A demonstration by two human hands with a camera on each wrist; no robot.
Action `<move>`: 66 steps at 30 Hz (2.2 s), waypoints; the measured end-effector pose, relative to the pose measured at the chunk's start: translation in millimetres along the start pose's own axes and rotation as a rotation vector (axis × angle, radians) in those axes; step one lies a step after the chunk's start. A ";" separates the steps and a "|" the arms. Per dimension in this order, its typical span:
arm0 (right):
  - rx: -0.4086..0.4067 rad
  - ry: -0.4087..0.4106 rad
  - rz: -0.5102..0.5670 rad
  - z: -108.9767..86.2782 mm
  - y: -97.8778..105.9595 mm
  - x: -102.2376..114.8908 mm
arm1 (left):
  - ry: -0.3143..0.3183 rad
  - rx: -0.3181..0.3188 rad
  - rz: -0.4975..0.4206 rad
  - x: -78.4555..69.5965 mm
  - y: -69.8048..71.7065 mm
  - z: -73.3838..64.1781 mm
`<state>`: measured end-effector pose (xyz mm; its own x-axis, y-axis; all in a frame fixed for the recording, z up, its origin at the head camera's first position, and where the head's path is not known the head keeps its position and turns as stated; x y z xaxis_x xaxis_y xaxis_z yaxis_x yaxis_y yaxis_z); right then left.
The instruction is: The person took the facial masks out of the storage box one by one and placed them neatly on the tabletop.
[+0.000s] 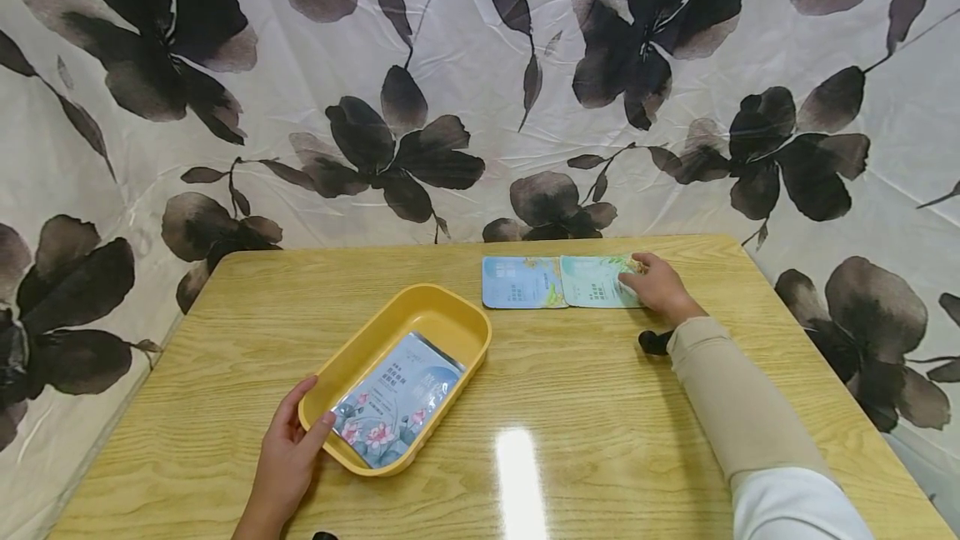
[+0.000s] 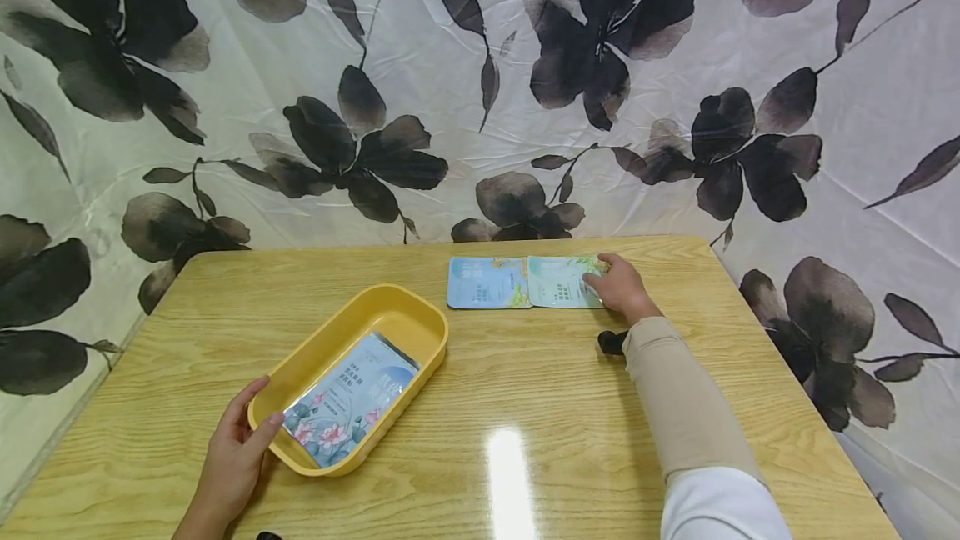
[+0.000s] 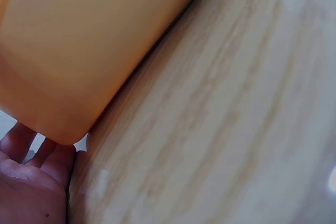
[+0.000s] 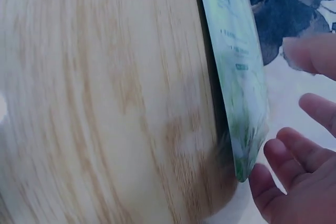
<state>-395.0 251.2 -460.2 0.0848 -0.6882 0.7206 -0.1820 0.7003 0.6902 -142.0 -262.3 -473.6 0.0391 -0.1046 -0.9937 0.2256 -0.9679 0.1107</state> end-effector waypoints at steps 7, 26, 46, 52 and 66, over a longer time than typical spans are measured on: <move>-0.140 -0.001 0.219 -6.6 6.4 5.0 | 0.013 0.004 0.000 -0.2 -0.4 0.5; 0.082 0.317 0.622 -19.4 -44.3 109.1 | 0.005 -0.023 0.019 -0.6 1.4 -0.6; 0.382 0.567 0.608 -50.7 -118.7 211.0 | -0.018 -0.010 -0.006 -1.9 1.7 -1.9; 0.478 0.567 0.554 -55.9 -151.1 231.6 | -0.014 -0.015 0.001 -1.6 1.7 -2.0; 0.626 0.500 0.268 -56.7 -199.8 247.9 | -0.033 -0.007 -0.032 -0.2 1.8 -3.7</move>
<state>-282.1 -48.6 -415.8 0.3582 -0.2457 0.9007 -0.7543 0.4923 0.4343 -138.0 -263.1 -473.2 0.0001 -0.0814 -0.9967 0.2326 -0.9693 0.0792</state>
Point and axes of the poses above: each hand's wrist, its own z-axis towards the middle knuckle, its own y-axis out of the back of the hand, x = y × z, the point moved 7 cm from there along z, towards the middle knuckle, and after that the axes turned 8 degrees about y, right-handed, at the moved point
